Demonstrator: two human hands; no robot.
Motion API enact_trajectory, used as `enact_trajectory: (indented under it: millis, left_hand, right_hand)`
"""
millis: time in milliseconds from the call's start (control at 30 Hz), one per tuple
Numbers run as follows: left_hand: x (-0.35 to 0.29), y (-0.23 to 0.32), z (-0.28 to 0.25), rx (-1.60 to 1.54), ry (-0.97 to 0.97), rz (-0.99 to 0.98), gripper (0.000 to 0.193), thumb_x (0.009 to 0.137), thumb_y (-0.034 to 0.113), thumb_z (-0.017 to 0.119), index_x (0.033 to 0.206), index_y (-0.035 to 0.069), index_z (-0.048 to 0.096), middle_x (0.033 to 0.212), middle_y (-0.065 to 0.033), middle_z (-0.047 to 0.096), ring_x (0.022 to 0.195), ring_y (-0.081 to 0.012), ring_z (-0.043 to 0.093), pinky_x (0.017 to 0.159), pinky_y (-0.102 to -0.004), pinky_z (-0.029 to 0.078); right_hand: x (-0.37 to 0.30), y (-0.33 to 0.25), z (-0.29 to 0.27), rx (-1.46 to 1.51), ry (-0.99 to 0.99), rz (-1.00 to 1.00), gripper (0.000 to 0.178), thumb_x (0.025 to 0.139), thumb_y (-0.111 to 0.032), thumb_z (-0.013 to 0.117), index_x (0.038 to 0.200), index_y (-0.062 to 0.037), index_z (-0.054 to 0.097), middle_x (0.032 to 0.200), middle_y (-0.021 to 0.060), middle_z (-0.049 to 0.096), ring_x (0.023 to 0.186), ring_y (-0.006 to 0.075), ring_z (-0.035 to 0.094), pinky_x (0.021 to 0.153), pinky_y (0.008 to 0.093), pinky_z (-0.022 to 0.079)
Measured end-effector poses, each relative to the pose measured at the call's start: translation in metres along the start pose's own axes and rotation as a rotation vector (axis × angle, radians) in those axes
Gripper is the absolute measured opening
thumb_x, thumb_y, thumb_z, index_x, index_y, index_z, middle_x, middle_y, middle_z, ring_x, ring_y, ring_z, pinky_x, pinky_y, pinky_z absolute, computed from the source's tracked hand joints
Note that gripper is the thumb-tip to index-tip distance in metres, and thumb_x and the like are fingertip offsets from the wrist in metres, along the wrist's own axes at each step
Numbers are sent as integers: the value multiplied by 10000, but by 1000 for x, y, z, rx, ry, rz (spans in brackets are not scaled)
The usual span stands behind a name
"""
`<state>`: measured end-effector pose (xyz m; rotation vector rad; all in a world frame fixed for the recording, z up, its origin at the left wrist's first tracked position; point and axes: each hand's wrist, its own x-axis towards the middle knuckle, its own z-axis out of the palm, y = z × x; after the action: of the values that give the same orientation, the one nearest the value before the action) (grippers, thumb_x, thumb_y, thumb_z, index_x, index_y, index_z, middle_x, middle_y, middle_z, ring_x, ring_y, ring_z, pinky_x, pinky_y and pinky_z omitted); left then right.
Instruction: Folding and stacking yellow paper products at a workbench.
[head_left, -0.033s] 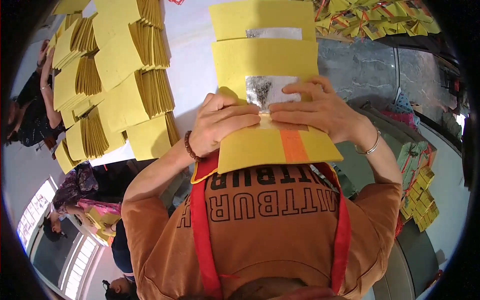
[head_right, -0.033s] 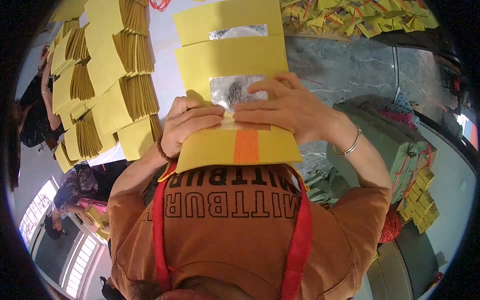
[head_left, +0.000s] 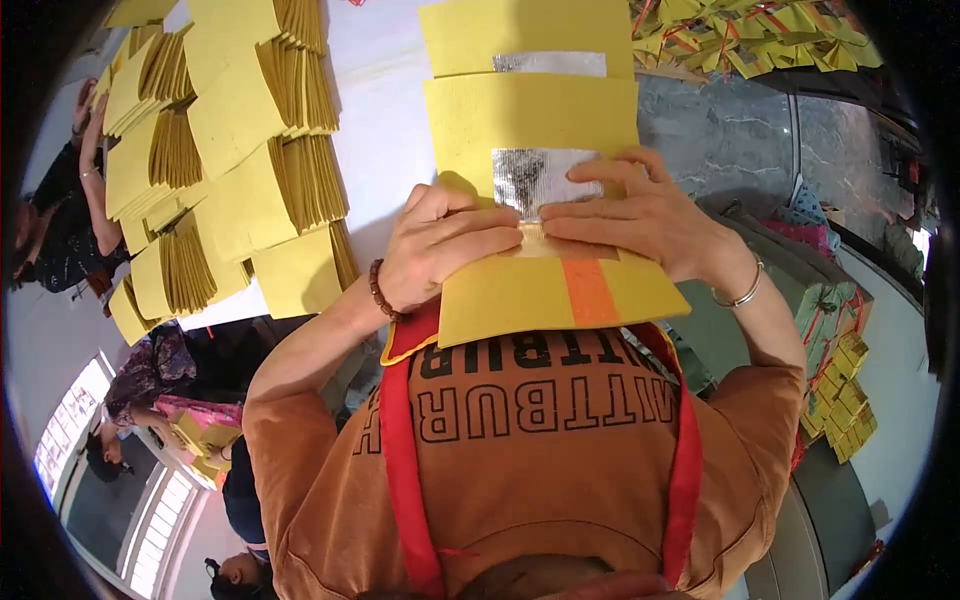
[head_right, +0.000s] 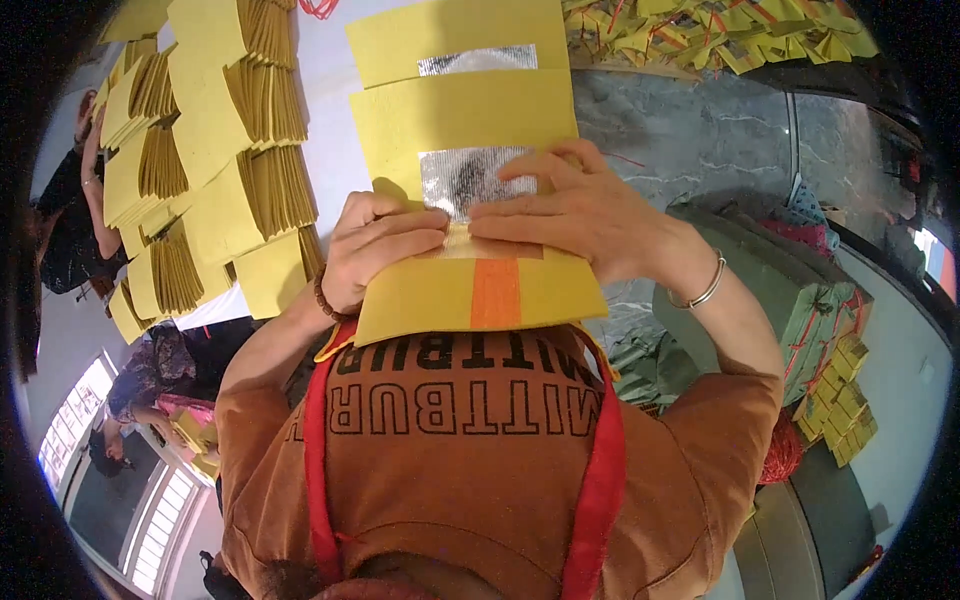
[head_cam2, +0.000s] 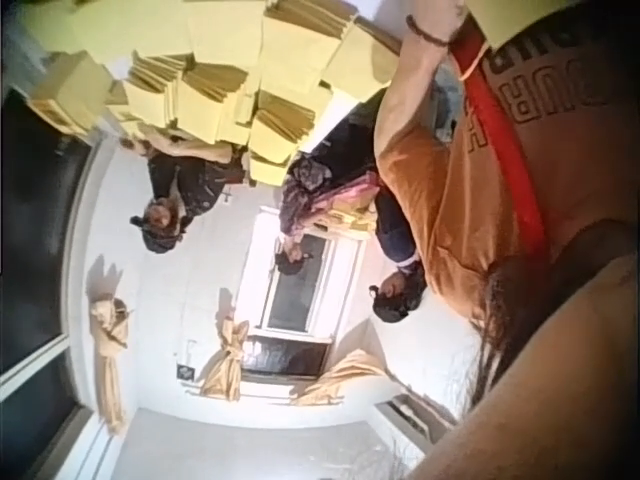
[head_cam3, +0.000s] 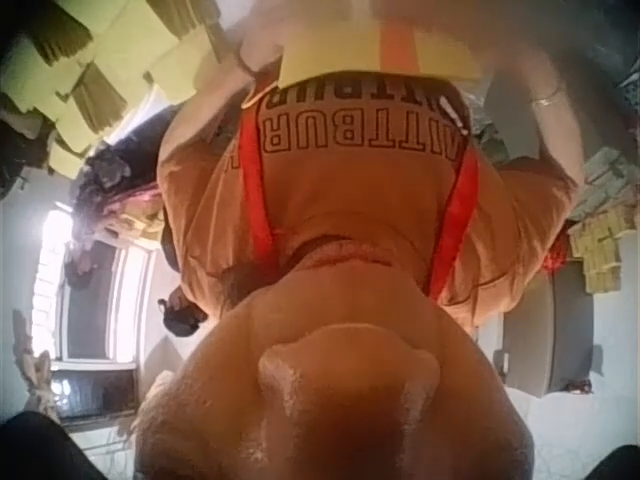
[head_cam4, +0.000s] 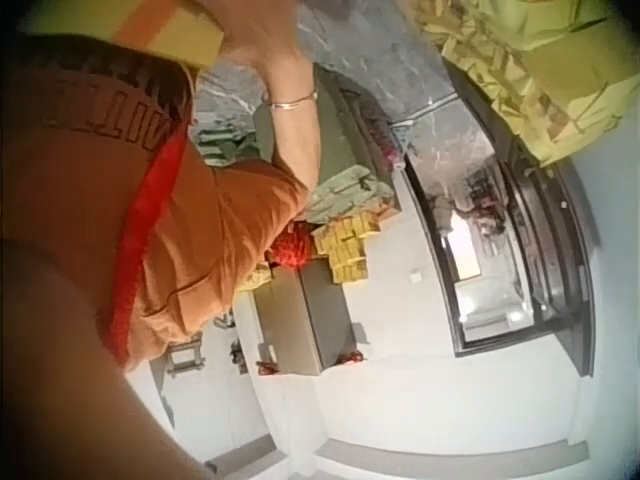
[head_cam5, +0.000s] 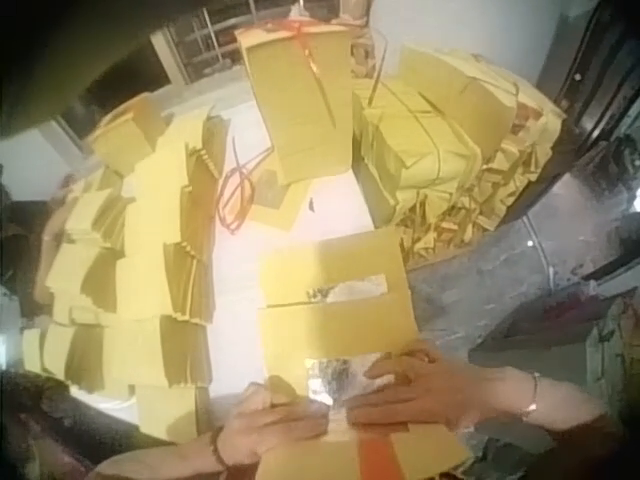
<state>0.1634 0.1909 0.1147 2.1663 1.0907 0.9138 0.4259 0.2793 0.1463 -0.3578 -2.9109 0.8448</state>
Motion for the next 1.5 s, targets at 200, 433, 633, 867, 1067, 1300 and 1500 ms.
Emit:
enact_trajectory:
  millis: [200, 433, 633, 867, 1067, 1300, 1500]
  left_hand:
    - [6, 6, -4, -36, 22, -66, 296, 733, 218, 664, 1003, 97, 656, 1001, -33, 668, 810, -190, 560, 720, -293, 413]
    - [38, 15, -18, -396, -92, -803, 281, 916, 226, 533, 1057, -10, 591, 862, -153, 663, 720, -188, 637, 691, -292, 479]
    - [40, 3, -12, -539, 87, -714, 291, 884, 149, 590, 1107, -33, 550, 812, -94, 671, 751, -143, 618, 695, -288, 479]
    - [40, 1, -14, -551, 173, -870, 519, 881, 98, 580, 1324, -4, 331, 762, -78, 653, 631, -90, 564, 549, -229, 436]
    - [40, 6, -14, -248, 205, -776, 651, 882, 75, 556, 1405, 49, 171, 712, -93, 652, 536, -77, 514, 468, -233, 379]
    - [41, -6, -10, -435, 247, -815, 660, 869, 61, 569, 1404, 85, 184, 683, -99, 644, 540, -73, 519, 484, -232, 382]
    - [45, -5, -16, -500, 238, -868, 663, 859, 63, 596, 1394, 69, 203, 667, -69, 625, 554, -62, 517, 495, -216, 378]
  right_hand:
    - [4, 0, -7, 74, -58, 93, 417, 845, -288, 569, 1245, -177, 536, 1209, 27, 573, 1165, 234, 442, 1010, 426, 238]
    - [6, -25, 27, 1168, 910, 546, 460, 838, -59, 623, 1277, -73, 490, 1196, 131, 555, 1110, 174, 523, 892, 338, 446]
    - [6, -23, 25, 782, 725, 704, 480, 832, -66, 629, 1285, -27, 475, 1141, 133, 600, 1018, 129, 560, 843, 281, 464]
    - [8, -13, 18, 813, 627, 734, 507, 853, -50, 609, 1329, -32, 437, 1131, 68, 583, 969, 86, 540, 826, 242, 457]
    - [8, -10, 16, 791, 560, 759, 502, 852, -58, 610, 1325, -27, 443, 1111, 64, 590, 945, 85, 546, 810, 236, 456]
    - [8, -7, 19, 862, 563, 786, 518, 851, -66, 612, 1333, -17, 428, 1130, 75, 582, 969, 94, 541, 829, 237, 448]
    - [8, -2, 22, 862, 597, 779, 505, 834, -93, 629, 1300, -1, 456, 1090, 116, 616, 943, 111, 568, 814, 255, 461]
